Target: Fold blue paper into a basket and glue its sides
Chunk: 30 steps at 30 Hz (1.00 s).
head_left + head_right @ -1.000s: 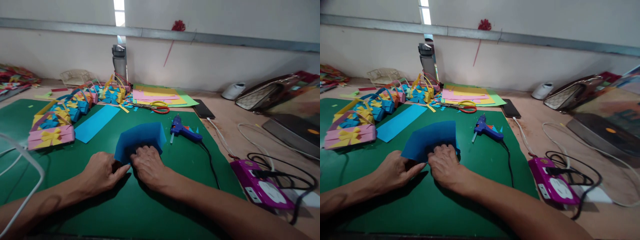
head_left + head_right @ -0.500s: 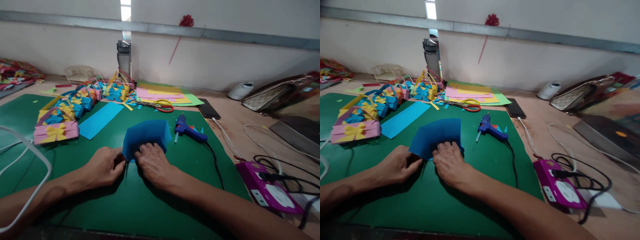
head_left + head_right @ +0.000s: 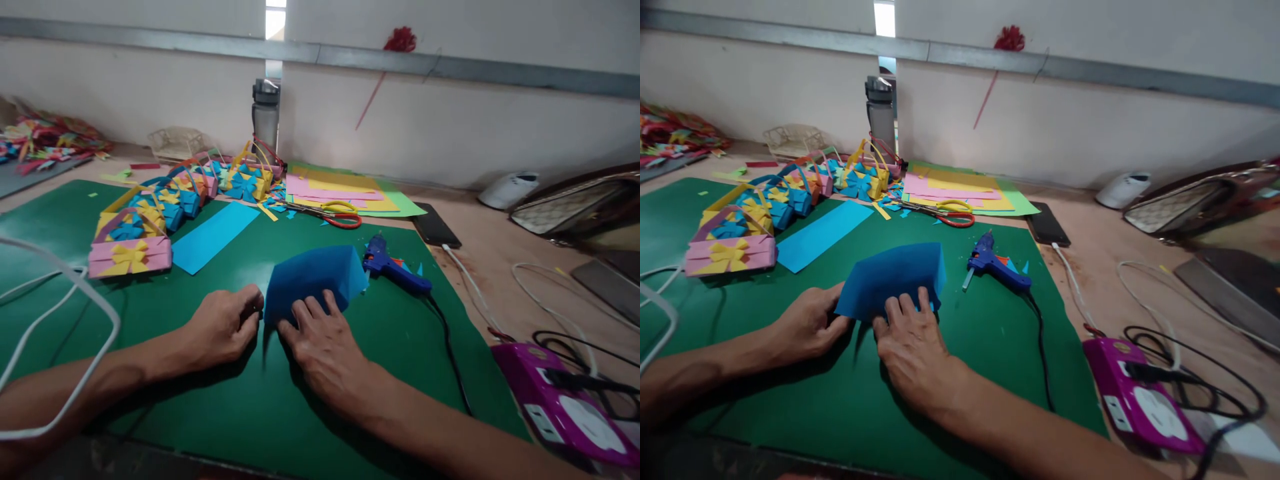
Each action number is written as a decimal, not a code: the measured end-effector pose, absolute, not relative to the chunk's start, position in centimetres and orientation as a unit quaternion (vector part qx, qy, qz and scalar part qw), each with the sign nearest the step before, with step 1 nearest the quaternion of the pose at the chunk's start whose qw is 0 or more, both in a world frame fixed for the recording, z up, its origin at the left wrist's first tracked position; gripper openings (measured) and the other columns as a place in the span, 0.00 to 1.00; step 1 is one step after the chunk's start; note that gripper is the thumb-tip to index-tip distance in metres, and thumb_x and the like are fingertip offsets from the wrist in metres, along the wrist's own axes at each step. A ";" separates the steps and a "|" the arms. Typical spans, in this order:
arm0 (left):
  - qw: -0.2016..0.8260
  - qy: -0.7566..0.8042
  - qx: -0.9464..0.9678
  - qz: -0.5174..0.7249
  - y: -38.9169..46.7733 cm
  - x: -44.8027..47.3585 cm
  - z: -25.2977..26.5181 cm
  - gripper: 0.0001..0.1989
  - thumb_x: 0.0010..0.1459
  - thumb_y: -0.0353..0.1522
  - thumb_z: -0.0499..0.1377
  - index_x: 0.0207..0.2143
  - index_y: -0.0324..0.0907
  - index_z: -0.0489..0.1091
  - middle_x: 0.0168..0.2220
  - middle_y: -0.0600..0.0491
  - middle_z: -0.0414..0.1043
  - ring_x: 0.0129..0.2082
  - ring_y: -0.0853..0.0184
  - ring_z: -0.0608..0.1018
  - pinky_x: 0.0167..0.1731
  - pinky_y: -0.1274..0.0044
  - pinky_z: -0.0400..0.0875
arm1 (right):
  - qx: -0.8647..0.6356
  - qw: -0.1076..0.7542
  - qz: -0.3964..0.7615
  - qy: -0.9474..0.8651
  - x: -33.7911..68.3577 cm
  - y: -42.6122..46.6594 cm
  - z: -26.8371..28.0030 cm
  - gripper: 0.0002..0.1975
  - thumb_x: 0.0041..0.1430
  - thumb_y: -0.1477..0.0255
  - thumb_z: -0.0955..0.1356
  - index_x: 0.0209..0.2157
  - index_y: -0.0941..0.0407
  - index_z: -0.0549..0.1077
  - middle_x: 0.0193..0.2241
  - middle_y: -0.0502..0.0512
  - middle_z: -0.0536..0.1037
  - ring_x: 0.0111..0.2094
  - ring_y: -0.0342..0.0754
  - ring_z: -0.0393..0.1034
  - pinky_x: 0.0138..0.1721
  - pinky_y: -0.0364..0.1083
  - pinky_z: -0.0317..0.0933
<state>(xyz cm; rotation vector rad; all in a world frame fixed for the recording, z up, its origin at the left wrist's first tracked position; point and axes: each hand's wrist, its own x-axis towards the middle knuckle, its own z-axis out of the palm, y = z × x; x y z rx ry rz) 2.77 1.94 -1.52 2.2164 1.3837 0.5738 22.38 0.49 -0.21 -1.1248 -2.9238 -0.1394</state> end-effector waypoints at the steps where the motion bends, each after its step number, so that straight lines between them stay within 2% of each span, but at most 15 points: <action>1: 0.226 0.505 0.806 0.211 1.9 2.8 -1.6 0.04 0.53 0.31 0.46 0.26 0.43 0.56 0.17 0.60 0.54 0.17 0.72 0.55 0.21 0.78 0.48 | -0.360 0.003 -0.041 -0.932 22.3 0.5 -0.2 0.14 0.60 0.76 0.61 0.46 0.56 0.70 0.41 0.62 0.71 0.47 0.56 0.60 0.51 0.62 0.45; 5: 0.216 0.510 0.803 0.221 1.8 2.7 -1.9 0.06 0.54 0.32 0.46 0.25 0.43 0.54 0.17 0.60 0.54 0.17 0.72 0.55 0.21 0.78 0.48 | -0.384 0.004 -0.025 -0.923 22.0 1.0 -0.5 0.12 0.60 0.76 0.60 0.43 0.56 0.72 0.39 0.60 0.73 0.46 0.55 0.62 0.51 0.60 0.47; 9: 0.198 0.508 0.804 0.238 1.8 2.7 -2.0 0.06 0.53 0.31 0.45 0.23 0.43 0.52 0.17 0.60 0.53 0.17 0.72 0.55 0.20 0.78 0.47 | -0.401 0.014 -0.031 -0.916 21.6 1.6 -1.4 0.13 0.61 0.76 0.60 0.43 0.56 0.72 0.42 0.61 0.74 0.47 0.55 0.63 0.53 0.59 0.47; 17: 0.168 0.503 0.814 0.238 1.7 2.7 -1.8 0.08 0.51 0.31 0.47 0.21 0.44 0.49 0.15 0.61 0.51 0.15 0.73 0.54 0.19 0.79 0.46 | -0.421 -0.033 -0.015 -0.906 20.7 2.0 -0.2 0.14 0.61 0.77 0.59 0.45 0.58 0.72 0.45 0.64 0.73 0.48 0.55 0.63 0.53 0.58 0.48; 26: 0.183 0.491 0.822 0.223 1.6 2.7 -1.7 0.06 0.52 0.32 0.48 0.23 0.43 0.53 0.15 0.61 0.55 0.15 0.73 0.57 0.20 0.79 0.47 | -0.425 -0.029 -0.012 -0.905 20.5 2.3 -0.1 0.15 0.62 0.77 0.58 0.45 0.59 0.71 0.44 0.64 0.73 0.49 0.56 0.62 0.53 0.59 0.46; 30: 0.170 0.483 0.837 0.191 1.2 3.0 -1.1 0.10 0.52 0.37 0.52 0.23 0.43 0.54 0.16 0.59 0.58 0.16 0.72 0.60 0.20 0.79 0.47 | -0.418 -0.008 -0.020 -0.908 20.7 2.3 -0.7 0.14 0.62 0.76 0.58 0.45 0.59 0.71 0.43 0.64 0.73 0.48 0.56 0.61 0.53 0.60 0.46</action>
